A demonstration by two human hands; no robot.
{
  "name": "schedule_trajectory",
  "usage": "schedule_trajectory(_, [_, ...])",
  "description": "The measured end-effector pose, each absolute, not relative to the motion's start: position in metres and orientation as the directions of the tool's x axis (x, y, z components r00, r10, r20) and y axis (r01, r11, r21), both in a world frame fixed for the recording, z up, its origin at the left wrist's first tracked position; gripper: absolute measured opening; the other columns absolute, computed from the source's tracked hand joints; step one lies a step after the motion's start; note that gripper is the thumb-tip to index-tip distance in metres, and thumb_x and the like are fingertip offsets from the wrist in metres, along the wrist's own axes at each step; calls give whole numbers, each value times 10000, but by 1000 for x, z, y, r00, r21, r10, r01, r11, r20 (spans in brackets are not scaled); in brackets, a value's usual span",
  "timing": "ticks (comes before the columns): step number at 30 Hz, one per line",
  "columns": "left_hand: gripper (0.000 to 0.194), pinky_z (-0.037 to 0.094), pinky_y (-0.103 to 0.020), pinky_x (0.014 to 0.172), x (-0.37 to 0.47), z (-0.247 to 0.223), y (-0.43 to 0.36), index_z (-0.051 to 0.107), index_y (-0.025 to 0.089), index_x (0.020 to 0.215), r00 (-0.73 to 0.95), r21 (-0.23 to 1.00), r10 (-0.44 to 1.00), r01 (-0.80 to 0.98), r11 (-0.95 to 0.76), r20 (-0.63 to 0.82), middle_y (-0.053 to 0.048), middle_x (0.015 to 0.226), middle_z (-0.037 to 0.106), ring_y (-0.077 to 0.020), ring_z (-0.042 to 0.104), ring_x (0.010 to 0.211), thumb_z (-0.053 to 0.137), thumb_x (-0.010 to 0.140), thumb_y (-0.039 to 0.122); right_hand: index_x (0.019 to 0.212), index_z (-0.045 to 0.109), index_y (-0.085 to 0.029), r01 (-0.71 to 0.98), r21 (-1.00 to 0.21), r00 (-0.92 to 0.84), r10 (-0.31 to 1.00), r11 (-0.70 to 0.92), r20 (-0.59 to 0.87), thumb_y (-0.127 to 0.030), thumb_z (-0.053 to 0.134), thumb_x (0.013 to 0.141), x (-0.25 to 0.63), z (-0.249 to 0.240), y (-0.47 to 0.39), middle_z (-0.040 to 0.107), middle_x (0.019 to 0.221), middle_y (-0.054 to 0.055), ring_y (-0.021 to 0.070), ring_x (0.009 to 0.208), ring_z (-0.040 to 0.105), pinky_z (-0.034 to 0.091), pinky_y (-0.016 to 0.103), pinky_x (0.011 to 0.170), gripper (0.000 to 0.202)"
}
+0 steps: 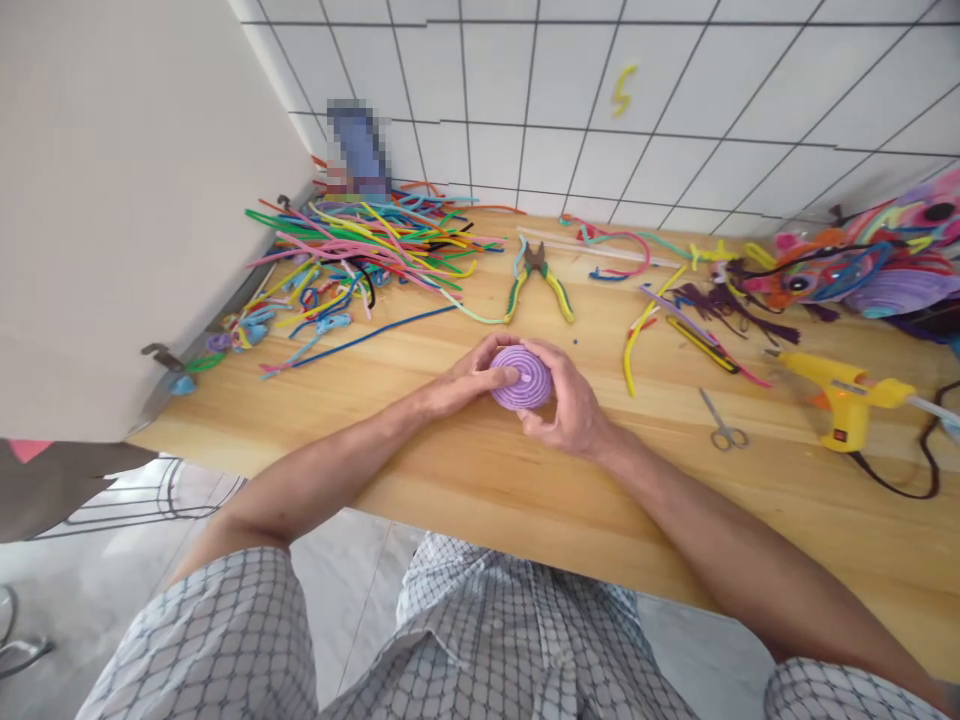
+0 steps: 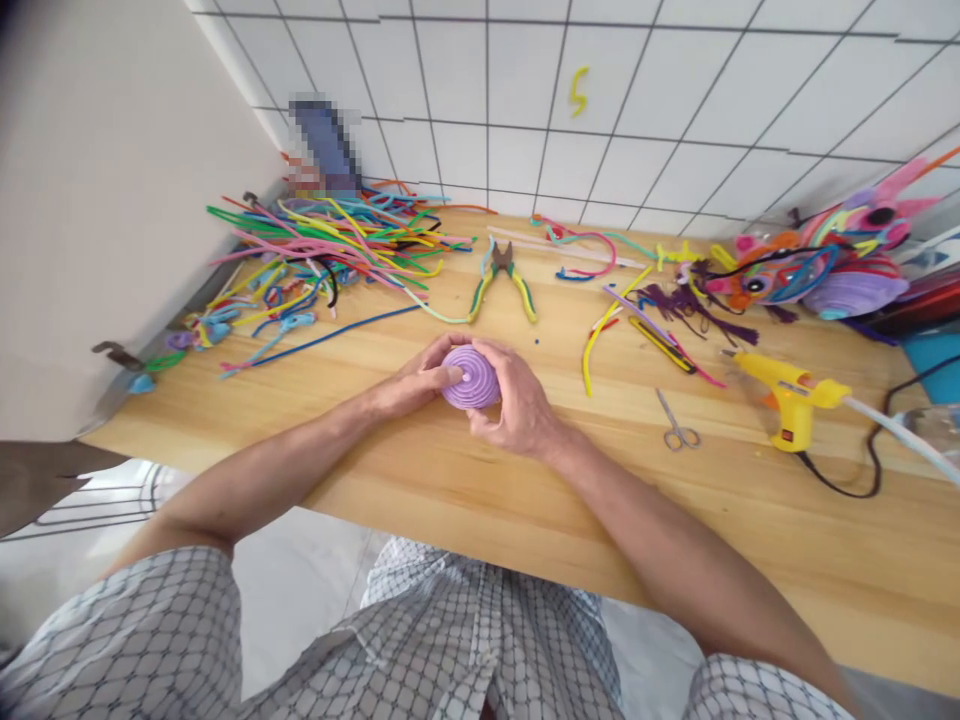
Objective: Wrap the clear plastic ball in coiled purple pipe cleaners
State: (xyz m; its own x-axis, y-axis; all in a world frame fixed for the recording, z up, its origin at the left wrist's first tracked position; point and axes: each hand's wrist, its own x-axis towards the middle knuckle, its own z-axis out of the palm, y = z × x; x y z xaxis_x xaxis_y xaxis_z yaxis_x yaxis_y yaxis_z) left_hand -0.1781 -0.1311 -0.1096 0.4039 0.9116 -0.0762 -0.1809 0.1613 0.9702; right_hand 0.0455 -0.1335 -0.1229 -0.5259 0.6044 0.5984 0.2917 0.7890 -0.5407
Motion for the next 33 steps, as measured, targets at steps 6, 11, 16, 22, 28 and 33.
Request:
schedule_trajectory(6, [736,545,-357,1004,-181,-111,-131,671,227,1350,389,966,917,-192,174,-87,-74,1305,722,-269,663,1175,946,712,470,1666,253,-222,285,-546,-580,595,788,556,-342,710,866,44,-122,-130,537,1634,207,368,1510,549,497,596,1242,930])
schedule_trajectory(11, [706,588,-316,860,-177,-105,-132,704,210,1294,334,916,928,-297,271,-166,-65,1156,760,-236,704,1010,944,676,454,1645,327,-176,435,-483,-497,650,760,575,-498,678,986,53,-82,-132,567,1609,223,348,1511,552,497,581,1239,813])
schedule_trajectory(16, [584,590,-292,779,-173,-102,-130,703,199,1128,266,888,944,-360,287,-197,-33,1021,748,-186,691,872,953,651,426,1321,670,-237,659,-407,-393,751,632,531,-417,606,1068,127,-37,-165,814,1177,90,250,1108,772,618,444,1022,317])
schedule_trajectory(22, [539,557,-285,763,-166,-103,-133,664,216,1104,258,885,952,-386,260,-167,-19,1008,725,-179,672,874,920,678,426,1032,753,-233,893,-451,144,948,-1,285,-601,619,959,237,-64,-204,824,1083,156,360,1051,781,613,569,960,398])
schedule_trajectory(28, [631,518,-254,739,-162,-104,-135,651,206,1112,260,872,948,-403,278,-182,-3,984,704,-152,642,853,953,618,457,1097,788,-275,682,-725,122,992,-92,-11,-623,709,897,238,-54,-213,851,1073,90,313,980,808,647,485,877,410])
schedule_trajectory(33, [647,500,-264,763,-162,-106,-135,637,207,1132,273,881,942,-373,292,-197,-6,1000,702,-157,634,873,950,637,483,1087,790,-228,805,-593,134,973,3,188,-542,666,908,222,-41,-163,839,1049,114,305,938,784,624,501,880,382])
